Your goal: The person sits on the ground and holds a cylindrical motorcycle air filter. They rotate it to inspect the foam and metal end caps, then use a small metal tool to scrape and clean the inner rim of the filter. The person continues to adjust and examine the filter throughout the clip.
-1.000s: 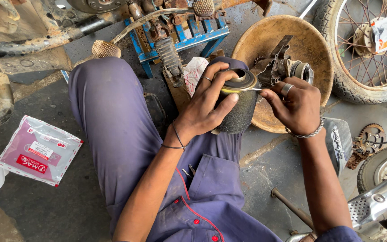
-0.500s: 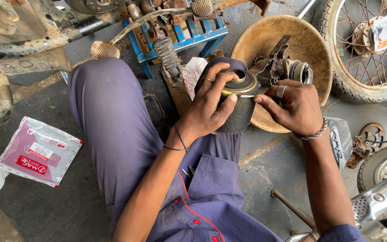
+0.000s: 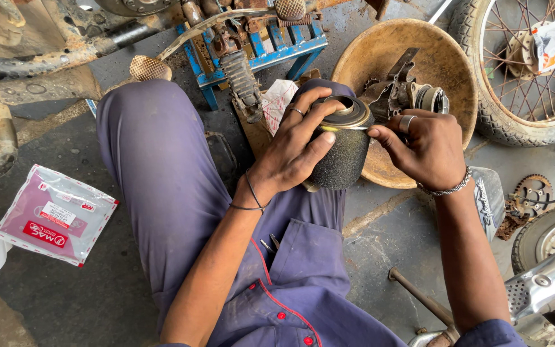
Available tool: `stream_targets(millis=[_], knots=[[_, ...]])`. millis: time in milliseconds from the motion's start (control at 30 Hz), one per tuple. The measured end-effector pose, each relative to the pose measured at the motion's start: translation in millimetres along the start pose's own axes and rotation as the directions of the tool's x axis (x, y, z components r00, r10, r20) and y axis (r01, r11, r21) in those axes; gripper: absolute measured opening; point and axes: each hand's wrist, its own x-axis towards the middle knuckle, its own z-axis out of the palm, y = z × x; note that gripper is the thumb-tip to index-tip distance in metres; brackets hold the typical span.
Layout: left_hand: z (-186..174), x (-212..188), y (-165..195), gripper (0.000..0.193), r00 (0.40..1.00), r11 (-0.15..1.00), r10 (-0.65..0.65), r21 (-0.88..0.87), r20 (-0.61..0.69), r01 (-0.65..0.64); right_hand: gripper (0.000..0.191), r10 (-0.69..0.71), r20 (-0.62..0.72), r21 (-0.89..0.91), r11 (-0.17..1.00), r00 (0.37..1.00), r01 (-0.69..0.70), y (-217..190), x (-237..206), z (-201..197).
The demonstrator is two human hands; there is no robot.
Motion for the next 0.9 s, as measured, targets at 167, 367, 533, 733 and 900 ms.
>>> stream_targets(millis=[167,367,533,733,900], knots=[[1.2,2.6,0.1,0.041,1.000,1.000,0.014,0.003,-0.002,-0.014,0.047,0.206,0.214,0.190,0.950,0.955,-0.248,19.9,6.2,2.2],[1.3,2.7,2.0,0.038,0.999,0.999,0.029,0.045,-0.043,-0.027,0.048,0.303,0.226,0.242,0.903,0.926,-0.355,32.0,1.6,-7.2],[1.6,2.2,3.8,0.038,0.999,0.999,0.029,0.019,-0.038,-0.029,0.049,0.370,0.201,0.296,0.860,0.907,-0.416,20.1,-9.0,-16.0],[7.6,5.0,8.4,0.037,0.997,0.995,0.029,0.101,-0.076,-0.021,0.038,0.236,0.159,0.161,0.952,0.959,-0.261,-12.2,-13.9,-16.6],[13.0,7.1,9.4,0.038,0.995,0.990,0.037,0.136,-0.089,-0.025,0.034,0.147,0.099,0.046,0.987,0.984,-0.152,-22.2,-5.6,-18.4]])
